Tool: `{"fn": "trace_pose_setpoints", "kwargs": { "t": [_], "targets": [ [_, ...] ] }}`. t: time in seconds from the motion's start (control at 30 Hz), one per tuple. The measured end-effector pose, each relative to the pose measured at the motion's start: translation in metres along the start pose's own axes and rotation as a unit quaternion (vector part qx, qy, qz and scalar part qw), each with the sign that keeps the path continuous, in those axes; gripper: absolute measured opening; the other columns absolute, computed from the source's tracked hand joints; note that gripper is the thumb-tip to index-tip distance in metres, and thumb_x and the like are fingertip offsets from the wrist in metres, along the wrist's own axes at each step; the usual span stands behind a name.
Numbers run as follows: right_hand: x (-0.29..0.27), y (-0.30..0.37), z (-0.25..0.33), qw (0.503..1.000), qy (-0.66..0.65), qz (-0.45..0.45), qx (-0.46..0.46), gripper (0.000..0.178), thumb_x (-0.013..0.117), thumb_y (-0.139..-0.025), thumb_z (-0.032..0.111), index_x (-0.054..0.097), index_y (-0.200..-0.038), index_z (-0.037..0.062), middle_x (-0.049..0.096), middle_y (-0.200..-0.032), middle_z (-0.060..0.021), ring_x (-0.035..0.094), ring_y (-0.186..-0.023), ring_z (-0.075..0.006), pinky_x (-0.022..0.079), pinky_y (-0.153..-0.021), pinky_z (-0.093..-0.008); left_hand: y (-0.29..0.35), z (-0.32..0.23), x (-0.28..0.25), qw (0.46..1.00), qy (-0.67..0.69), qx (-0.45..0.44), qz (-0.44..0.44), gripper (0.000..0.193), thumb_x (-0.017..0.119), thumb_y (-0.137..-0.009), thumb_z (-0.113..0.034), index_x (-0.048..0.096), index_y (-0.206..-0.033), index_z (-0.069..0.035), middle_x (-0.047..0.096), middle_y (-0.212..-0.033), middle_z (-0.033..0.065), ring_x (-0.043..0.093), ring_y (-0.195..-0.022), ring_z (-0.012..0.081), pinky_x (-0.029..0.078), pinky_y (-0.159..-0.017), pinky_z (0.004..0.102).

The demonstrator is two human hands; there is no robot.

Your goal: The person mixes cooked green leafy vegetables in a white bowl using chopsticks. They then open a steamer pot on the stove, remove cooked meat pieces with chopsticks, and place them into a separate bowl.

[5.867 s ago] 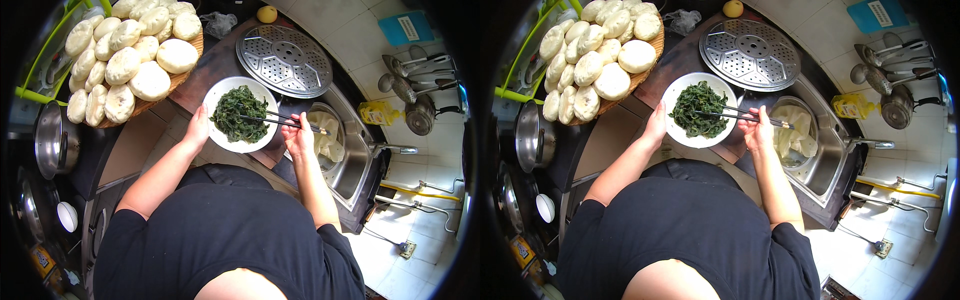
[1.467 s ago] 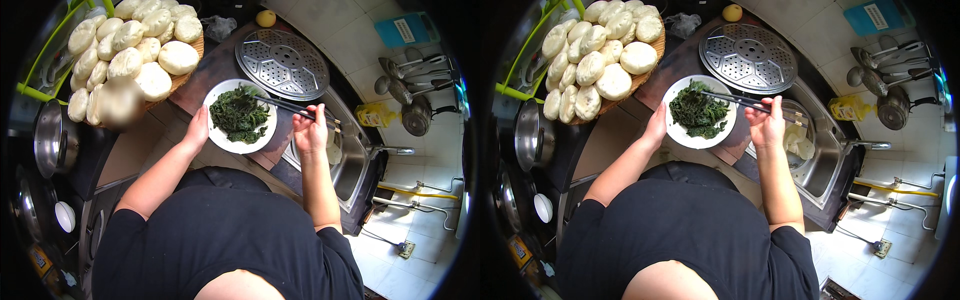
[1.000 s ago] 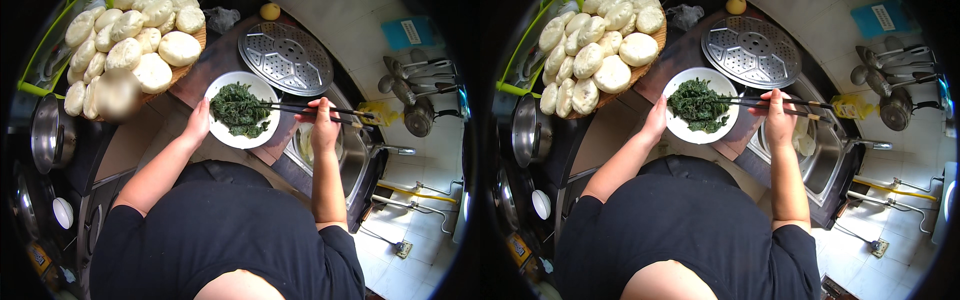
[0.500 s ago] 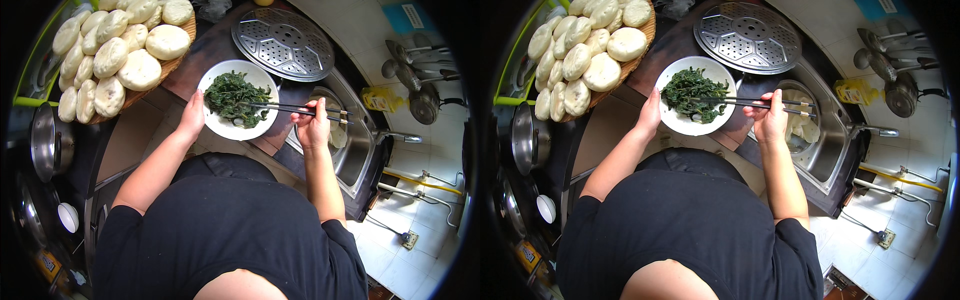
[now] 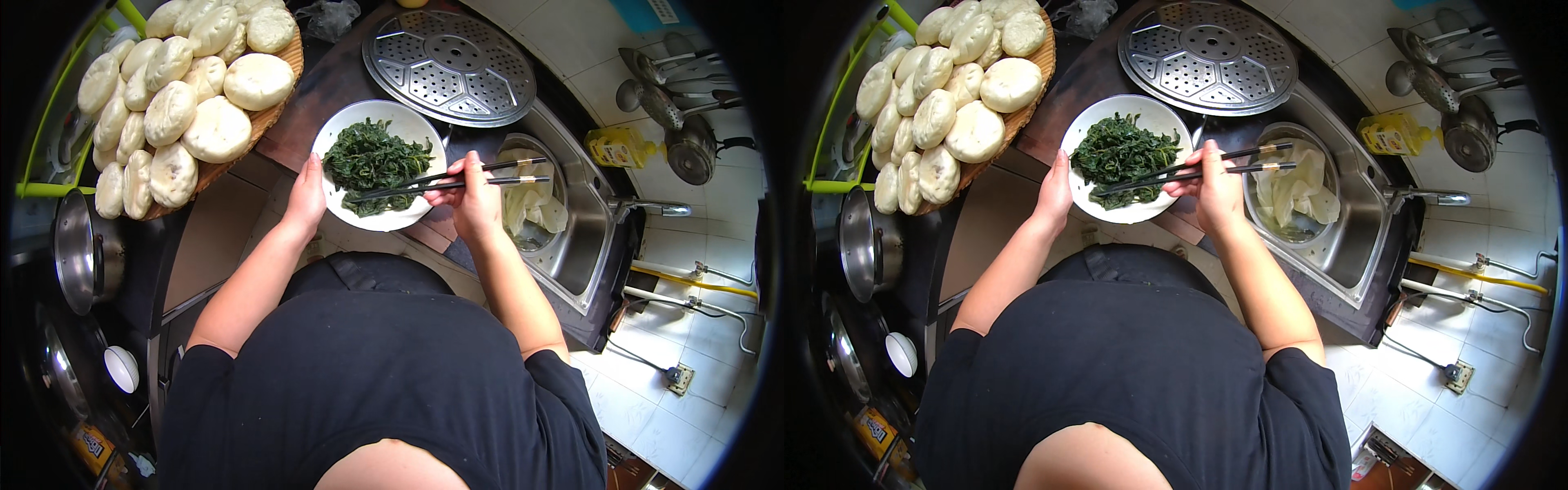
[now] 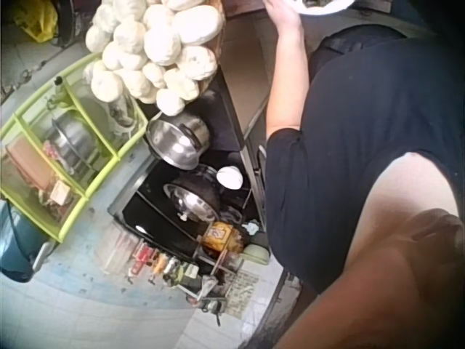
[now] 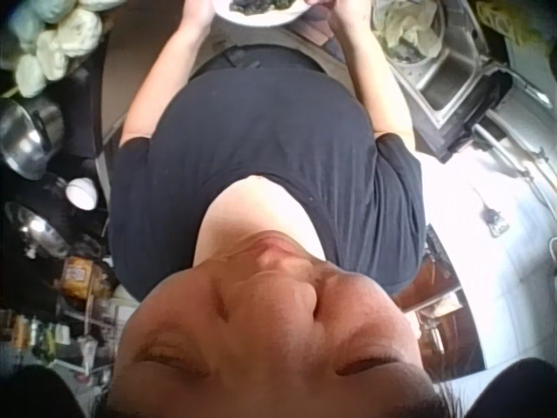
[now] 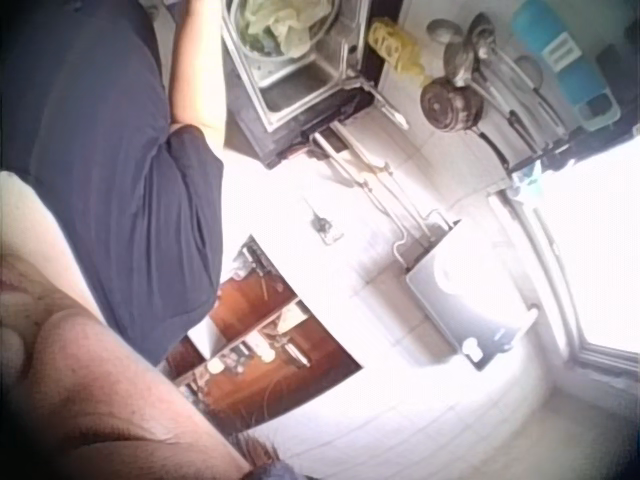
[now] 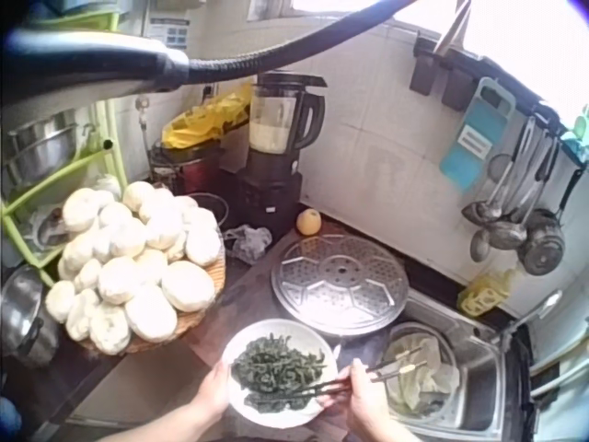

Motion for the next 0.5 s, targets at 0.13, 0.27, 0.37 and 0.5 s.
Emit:
{"fn": "trace_pose_setpoints", "kwargs": {
  "t": [0.13, 0.27, 0.37, 0.5],
  "targets": [
    [-0.024, -0.004, 0.012, 0.995, -0.074, -0.070, -0.004, 0.035, 0.036, -0.089, 0.036, 0.044, -0.080, 0.0027, 0.055, -0.063, -0.0150, 0.058, -0.049, -0.0244, 0.050, -0.044, -0.0299, 0.000, 0.004, -0.004, 1.000, -0.004, -0.003, -0.011, 0.048, 0.024, -0.092, -0.035, 0.035, -0.121, 0.003, 0.043, -0.120, 0.0118, 0.038, -0.111, 0.0176, 0.026, -0.095, 0.0271],
    [-0.007, 0.007, 0.045, 0.995, 0.077, 0.034, -0.059, 0.035, 0.038, -0.088, 0.036, 0.046, -0.077, 0.0027, 0.055, -0.058, -0.0128, 0.057, -0.047, -0.0217, 0.050, -0.044, -0.0291, -0.002, 0.002, 0.001, 1.000, 0.008, 0.012, 0.009, 0.048, 0.024, -0.092, -0.034, 0.037, -0.120, 0.003, 0.043, -0.119, 0.0121, 0.038, -0.110, 0.0177, 0.027, -0.094, 0.0273],
    [-0.003, 0.005, 0.013, 0.991, 0.130, 0.039, -0.008, 0.035, 0.040, -0.087, 0.035, 0.046, -0.076, 0.0030, 0.053, -0.060, -0.0102, 0.058, -0.049, -0.0214, 0.050, -0.047, -0.0286, -0.010, 0.018, -0.008, 1.000, -0.001, 0.008, 0.017, 0.047, 0.025, -0.092, -0.034, 0.040, -0.117, 0.003, 0.048, -0.113, 0.0113, 0.043, -0.104, 0.0171, 0.031, -0.090, 0.0276],
    [-0.012, -0.001, -0.013, 0.999, -0.042, -0.005, 0.014, 0.031, 0.041, -0.087, 0.034, 0.045, -0.080, 0.0039, 0.056, -0.063, -0.0146, 0.059, -0.051, -0.0249, 0.049, -0.044, -0.0299, -0.003, 0.013, -0.004, 0.999, 0.037, -0.030, -0.004, 0.049, 0.026, -0.092, -0.034, 0.036, -0.121, 0.004, 0.045, -0.118, 0.0109, 0.042, -0.107, 0.0166, 0.030, -0.091, 0.0273]
  ]
}}
Point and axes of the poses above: each hand's wrist, its own y-axis away from the middle knuckle, its own x-axis out of the palm, z = x × y, the point moved 10 cm from there along -y, towards the middle knuckle
